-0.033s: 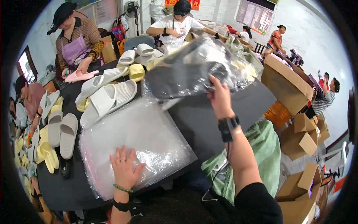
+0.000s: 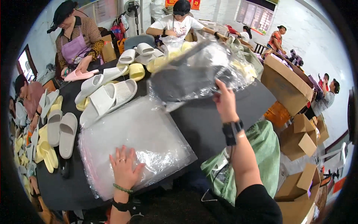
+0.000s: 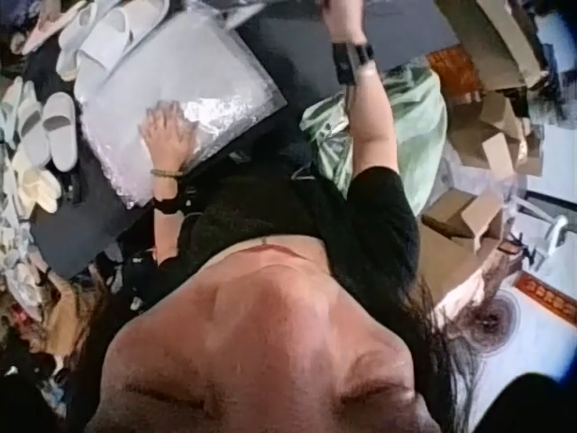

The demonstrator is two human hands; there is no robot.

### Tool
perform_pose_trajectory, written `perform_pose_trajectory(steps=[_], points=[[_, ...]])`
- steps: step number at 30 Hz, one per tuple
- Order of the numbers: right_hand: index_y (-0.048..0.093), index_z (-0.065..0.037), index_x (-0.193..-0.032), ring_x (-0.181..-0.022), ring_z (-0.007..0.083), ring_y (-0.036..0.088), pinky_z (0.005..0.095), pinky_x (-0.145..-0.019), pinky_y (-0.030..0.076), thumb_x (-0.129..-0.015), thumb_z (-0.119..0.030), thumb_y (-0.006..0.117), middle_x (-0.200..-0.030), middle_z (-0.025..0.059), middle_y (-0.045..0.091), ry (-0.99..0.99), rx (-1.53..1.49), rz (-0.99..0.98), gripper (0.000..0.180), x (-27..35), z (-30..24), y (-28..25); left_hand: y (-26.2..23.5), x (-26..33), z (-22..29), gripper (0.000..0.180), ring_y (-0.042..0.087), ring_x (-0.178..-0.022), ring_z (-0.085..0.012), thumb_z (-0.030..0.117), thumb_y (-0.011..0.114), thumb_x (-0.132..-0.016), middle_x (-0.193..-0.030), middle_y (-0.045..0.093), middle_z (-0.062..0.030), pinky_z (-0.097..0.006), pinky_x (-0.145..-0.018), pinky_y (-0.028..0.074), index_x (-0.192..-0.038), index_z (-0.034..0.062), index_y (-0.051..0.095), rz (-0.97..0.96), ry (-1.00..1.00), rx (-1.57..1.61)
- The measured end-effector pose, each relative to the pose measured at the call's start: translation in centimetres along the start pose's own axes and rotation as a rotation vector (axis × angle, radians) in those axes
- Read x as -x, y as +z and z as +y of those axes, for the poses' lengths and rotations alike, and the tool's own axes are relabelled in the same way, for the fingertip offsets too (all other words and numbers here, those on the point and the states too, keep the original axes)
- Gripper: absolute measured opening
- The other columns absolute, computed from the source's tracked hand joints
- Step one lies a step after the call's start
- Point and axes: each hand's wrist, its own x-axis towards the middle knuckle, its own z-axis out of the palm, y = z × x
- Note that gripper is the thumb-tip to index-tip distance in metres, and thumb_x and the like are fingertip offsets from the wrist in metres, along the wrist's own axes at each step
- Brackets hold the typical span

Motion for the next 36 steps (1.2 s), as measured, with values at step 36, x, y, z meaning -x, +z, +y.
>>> perform_pose_trajectory(steps=[36], points=[[0.061, 0.0, -0.118, -0.081, 0.019, 0.068, 0.0313, -0.075, 0.058, -0.1, -0.015, 0.056, -0.097, 0.0091, 0.067, 0.159, 0.205, -0.428, 0.024, -1.2, 3.7, -3.6, 0.4, 0.5, -0.5, 0.07, 0.025, -0.146, -0.0412, 0.056, 0.056, -0.092, -0.156, 0.035, -0.0183, -0.062, -0.117, 0.01, -0.144, 0.0092, 0.049, -0.062, 0.009, -0.067]])
